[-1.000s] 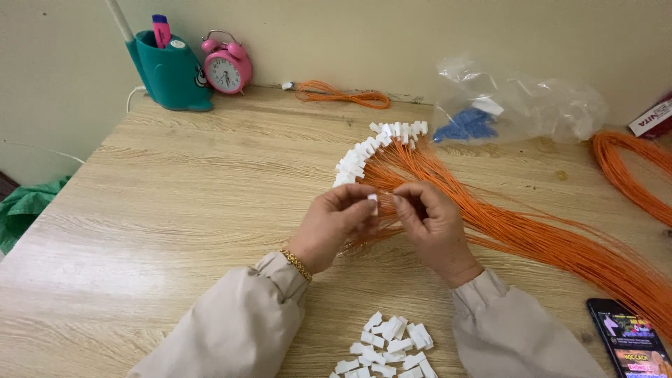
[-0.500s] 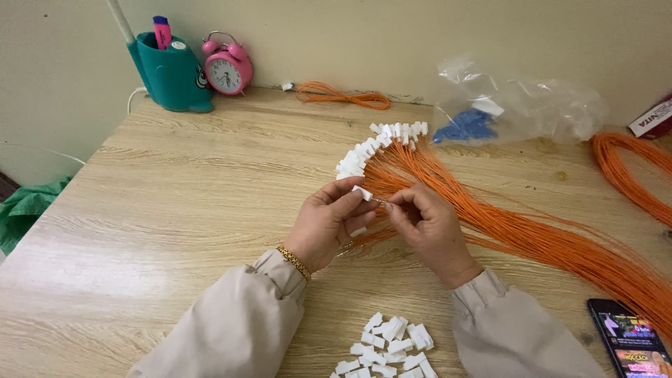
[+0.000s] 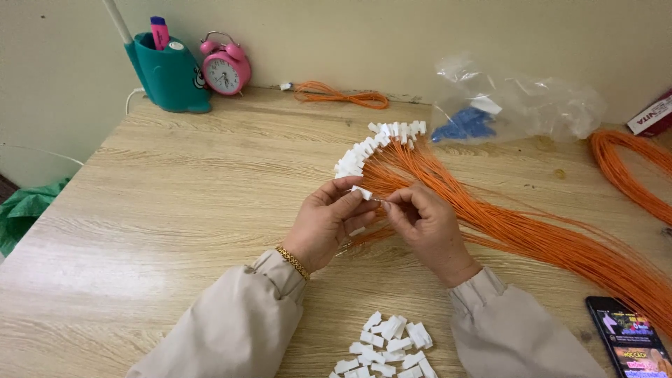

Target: The person assembles white plastic connectors onto the ends of orange cables. They repeatedly pick up a connector and a cable, insert the cable into the connector, and place the finished assembly on the table.

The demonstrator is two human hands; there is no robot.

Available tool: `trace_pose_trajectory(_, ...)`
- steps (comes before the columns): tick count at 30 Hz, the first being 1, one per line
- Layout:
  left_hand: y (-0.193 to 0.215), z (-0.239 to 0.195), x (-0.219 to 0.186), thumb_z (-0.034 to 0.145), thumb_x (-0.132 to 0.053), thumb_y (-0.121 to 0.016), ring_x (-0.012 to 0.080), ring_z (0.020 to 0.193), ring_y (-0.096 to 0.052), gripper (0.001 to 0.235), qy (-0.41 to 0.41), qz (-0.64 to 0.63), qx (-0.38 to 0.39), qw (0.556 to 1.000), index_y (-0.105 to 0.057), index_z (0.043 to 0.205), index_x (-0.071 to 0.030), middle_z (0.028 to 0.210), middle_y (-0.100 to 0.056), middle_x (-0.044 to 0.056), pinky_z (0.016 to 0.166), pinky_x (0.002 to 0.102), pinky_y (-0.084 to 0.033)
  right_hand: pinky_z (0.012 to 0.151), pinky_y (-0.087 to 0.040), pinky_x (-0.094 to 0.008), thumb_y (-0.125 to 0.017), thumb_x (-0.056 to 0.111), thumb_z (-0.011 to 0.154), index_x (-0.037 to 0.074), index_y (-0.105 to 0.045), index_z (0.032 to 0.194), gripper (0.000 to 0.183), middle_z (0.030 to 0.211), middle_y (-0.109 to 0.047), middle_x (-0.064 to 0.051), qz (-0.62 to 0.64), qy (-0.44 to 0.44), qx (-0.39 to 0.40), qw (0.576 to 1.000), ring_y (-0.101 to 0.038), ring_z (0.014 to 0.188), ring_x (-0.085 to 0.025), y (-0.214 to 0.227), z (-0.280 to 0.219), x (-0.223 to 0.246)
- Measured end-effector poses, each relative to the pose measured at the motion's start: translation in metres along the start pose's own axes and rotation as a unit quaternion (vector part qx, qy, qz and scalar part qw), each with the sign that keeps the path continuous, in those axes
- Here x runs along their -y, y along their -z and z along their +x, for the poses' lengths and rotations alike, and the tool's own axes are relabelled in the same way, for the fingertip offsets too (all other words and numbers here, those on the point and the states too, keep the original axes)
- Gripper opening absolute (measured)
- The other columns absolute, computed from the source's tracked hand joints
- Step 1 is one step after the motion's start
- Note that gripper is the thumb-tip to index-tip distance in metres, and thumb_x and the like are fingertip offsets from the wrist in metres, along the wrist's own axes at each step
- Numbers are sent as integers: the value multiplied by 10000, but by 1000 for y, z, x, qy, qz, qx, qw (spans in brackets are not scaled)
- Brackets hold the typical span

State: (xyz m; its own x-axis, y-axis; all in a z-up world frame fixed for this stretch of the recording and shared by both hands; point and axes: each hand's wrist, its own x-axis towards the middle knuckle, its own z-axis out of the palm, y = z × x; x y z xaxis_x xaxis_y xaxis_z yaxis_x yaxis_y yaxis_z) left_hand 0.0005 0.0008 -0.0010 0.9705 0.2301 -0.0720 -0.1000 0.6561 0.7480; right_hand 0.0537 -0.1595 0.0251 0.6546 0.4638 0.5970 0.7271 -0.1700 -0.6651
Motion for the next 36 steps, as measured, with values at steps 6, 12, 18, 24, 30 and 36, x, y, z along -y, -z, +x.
trace_pose_trajectory(6,-5,-4,-3,888,-30,-639,314,911,-707,287,-2,11,5,1000,-599,1169,15,916,-536,85,826,419,-627,503,-474,-297,-679,53,882,36,-687,888,20,690,-602,-102,-10,13,3,1000,-584,603,-186,1,0,1)
trace_pose_trajectory(12,-5,-4,0,876,-27,-660,296,896,-708,272,-16,34,1,999,-604,1139,14,926,-569,97,822,420,-627,495,-478,-292,-682,36,870,35,-692,880,14,689,-605,-94,-31,23,3,999,-592,593,-192,1,1,6)
trace_pose_trajectory(18,-7,-5,-1,878,-51,-668,281,870,-719,273,-12,51,12,999,-601,1135,10,921,-634,132,774,372,-633,514,-487,-287,-645,38,910,18,-685,924,47,722,-604,-102,-8,24,13,1000,-604,621,-186,1,1,4)
trace_pose_trajectory(24,-7,-5,-2,893,-82,-656,296,859,-725,245,-5,44,3,999,-605,1117,3,916,-668,175,766,380,-634,536,-493,-309,-624,33,915,7,-667,929,53,732,-599,-111,-13,7,20,1000,-586,628,-185,3,1,1)
trace_pose_trajectory(30,-4,-1,3,895,-66,-657,318,877,-715,241,-21,71,2,997,-610,1110,34,933,-659,209,790,440,-631,542,-497,-311,-609,68,934,35,-656,919,59,746,-585,-92,-35,32,34,998,-588,637,-190,2,1,-4)
trace_pose_trajectory(36,-4,0,4,901,-86,-655,333,893,-699,264,-27,84,11,996,-594,1113,59,976,-630,214,765,464,-640,548,-501,-326,-581,88,948,36,-632,912,82,728,-568,-77,-60,23,63,996,-584,636,-212,3,-1,-9)
